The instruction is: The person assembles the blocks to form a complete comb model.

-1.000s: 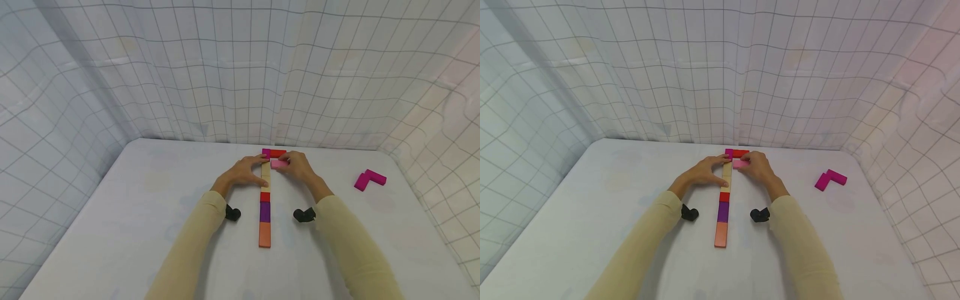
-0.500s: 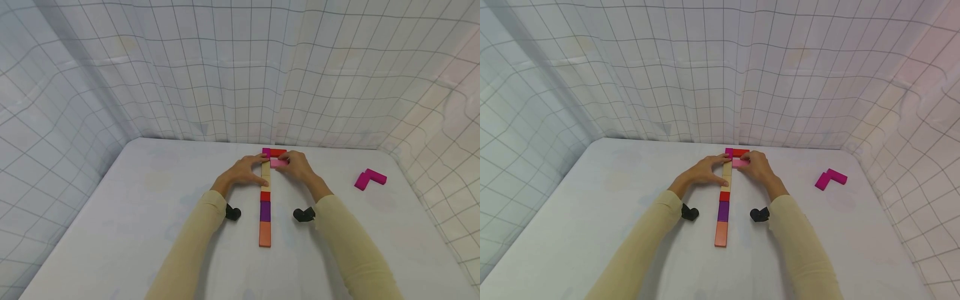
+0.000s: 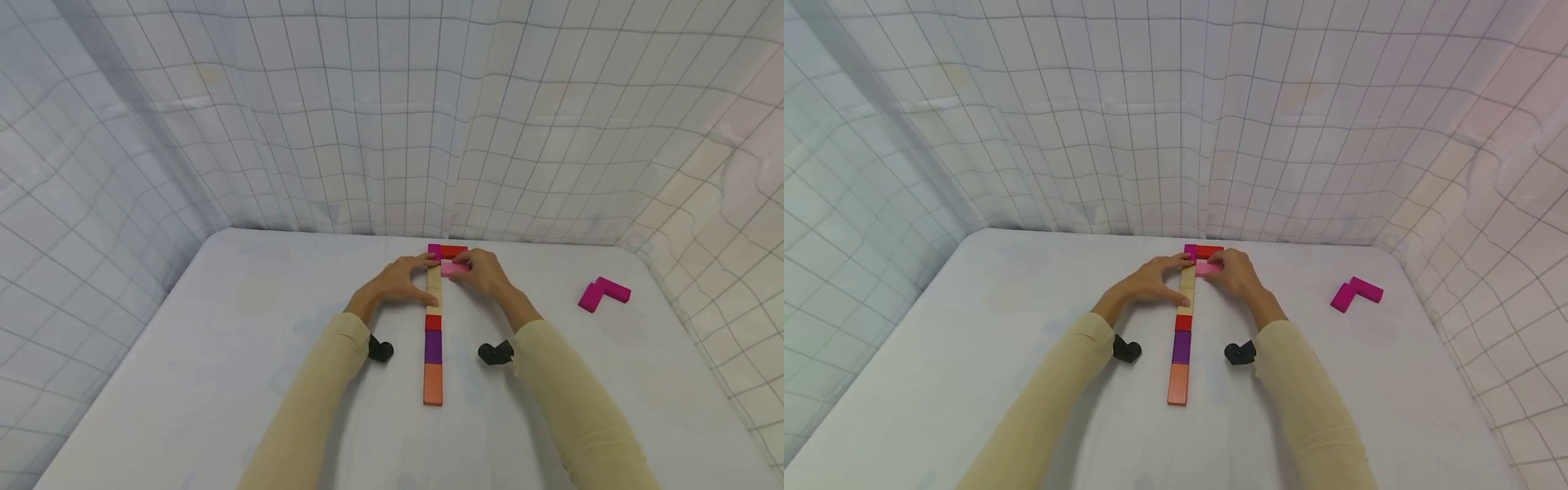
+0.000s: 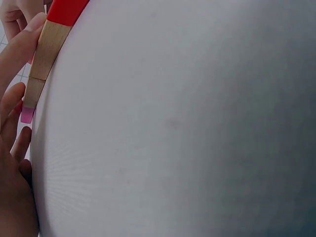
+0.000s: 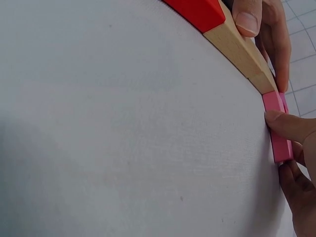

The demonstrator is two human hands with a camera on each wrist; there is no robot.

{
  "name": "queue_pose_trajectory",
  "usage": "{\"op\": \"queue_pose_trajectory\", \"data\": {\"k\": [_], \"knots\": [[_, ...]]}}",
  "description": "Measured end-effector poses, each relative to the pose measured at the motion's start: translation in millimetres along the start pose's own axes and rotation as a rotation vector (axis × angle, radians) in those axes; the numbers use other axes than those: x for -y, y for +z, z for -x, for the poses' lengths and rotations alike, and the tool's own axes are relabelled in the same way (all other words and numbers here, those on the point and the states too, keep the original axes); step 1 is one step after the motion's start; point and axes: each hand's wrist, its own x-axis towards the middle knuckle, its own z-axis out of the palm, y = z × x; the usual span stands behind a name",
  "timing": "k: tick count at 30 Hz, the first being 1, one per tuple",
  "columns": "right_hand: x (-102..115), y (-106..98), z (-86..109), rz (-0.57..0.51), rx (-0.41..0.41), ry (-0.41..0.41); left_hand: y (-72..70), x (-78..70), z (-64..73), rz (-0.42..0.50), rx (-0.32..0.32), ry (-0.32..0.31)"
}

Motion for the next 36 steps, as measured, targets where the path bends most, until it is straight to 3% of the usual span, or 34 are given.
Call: {"op": "queue_pose_trajectory", "data": {"k": [7,14,25,36], "knots": [[-4.6,-3.8,3.0,0.011,-0.002,-0.006,1.7,-0.1,-0.1,0.001,0.003,0.000],[-19.2,-24.5,11.3,-0.014,0.015,0.039,1.9,-1.1,-0.5,0.007,0.009,-0.013],[-42.7,-57.4,33.2,-0.032,0.036,-0.005,1.4,-0.9,0.8,0.026,-0.001,0.010],[-74.1,-92.2,65.3,-0.111,0.039,0.048,1.4,1.3,0.6,0.027,-0.003,0.001]]}}
